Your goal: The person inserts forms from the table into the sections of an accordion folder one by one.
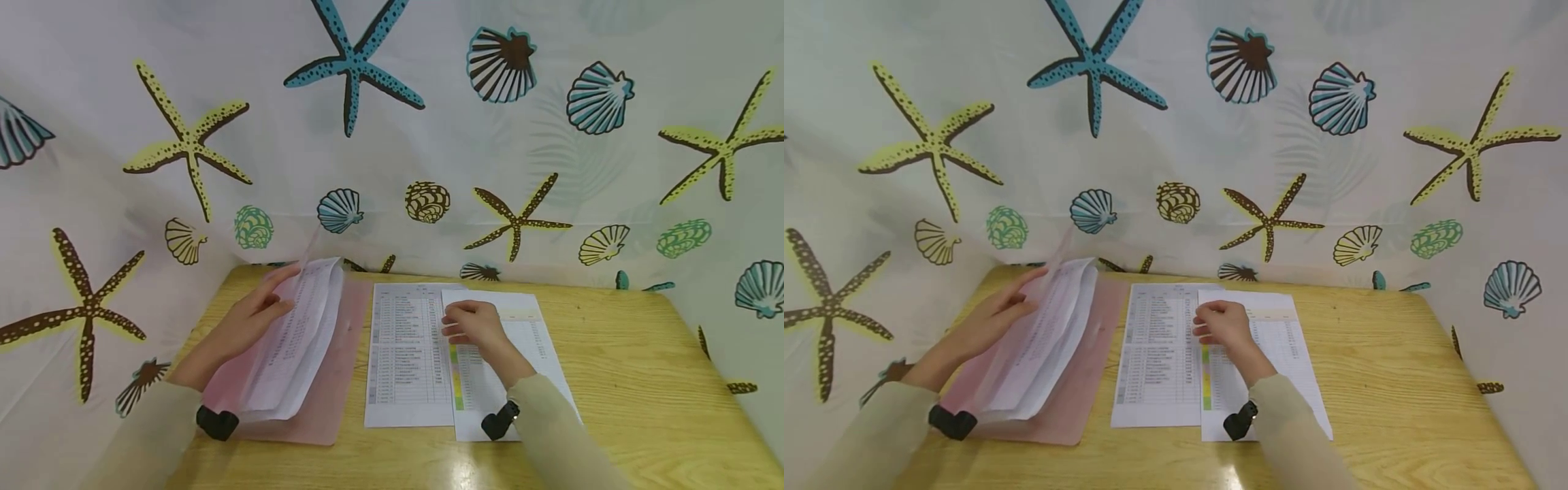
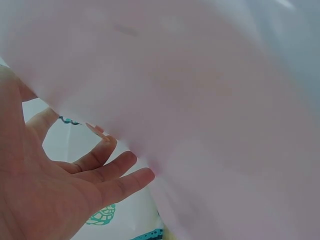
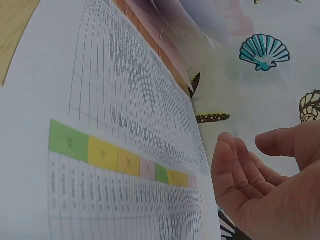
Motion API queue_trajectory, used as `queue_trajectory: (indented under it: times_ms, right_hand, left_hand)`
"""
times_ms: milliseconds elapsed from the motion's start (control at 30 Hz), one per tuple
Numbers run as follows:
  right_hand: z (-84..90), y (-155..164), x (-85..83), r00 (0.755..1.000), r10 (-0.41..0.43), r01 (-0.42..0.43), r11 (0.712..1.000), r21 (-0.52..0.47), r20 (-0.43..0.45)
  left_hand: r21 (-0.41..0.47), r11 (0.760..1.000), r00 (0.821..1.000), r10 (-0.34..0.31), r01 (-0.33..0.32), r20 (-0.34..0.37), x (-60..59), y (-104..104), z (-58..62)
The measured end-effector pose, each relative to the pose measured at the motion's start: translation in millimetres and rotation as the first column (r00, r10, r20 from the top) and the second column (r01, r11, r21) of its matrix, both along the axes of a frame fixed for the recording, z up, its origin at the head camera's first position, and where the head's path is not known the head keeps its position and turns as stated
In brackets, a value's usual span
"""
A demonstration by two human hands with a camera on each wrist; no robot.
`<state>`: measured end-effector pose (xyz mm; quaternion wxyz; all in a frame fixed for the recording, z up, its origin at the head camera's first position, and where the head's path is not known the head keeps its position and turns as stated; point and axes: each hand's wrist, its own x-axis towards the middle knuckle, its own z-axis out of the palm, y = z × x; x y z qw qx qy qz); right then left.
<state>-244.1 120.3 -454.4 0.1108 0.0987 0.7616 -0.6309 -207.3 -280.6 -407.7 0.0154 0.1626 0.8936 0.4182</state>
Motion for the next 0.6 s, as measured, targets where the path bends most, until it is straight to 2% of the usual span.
queue_trajectory:
  times_ms: [167,600]
  right_hand:
    - [1.6,17,1.0,1.000,-0.015,0.015,0.999,0.032,0.009]
    - [-7.4,62,2.0,0.999,-0.052,0.050,0.994,0.099,0.013]
  left_hand:
    - [0.009,1.000,1.000,-0.011,0.011,-0.007,-2.3,0,-1.5]
    - [-0.037,0.999,1.000,-0.002,0.001,-0.025,-1.4,2,-1.0]
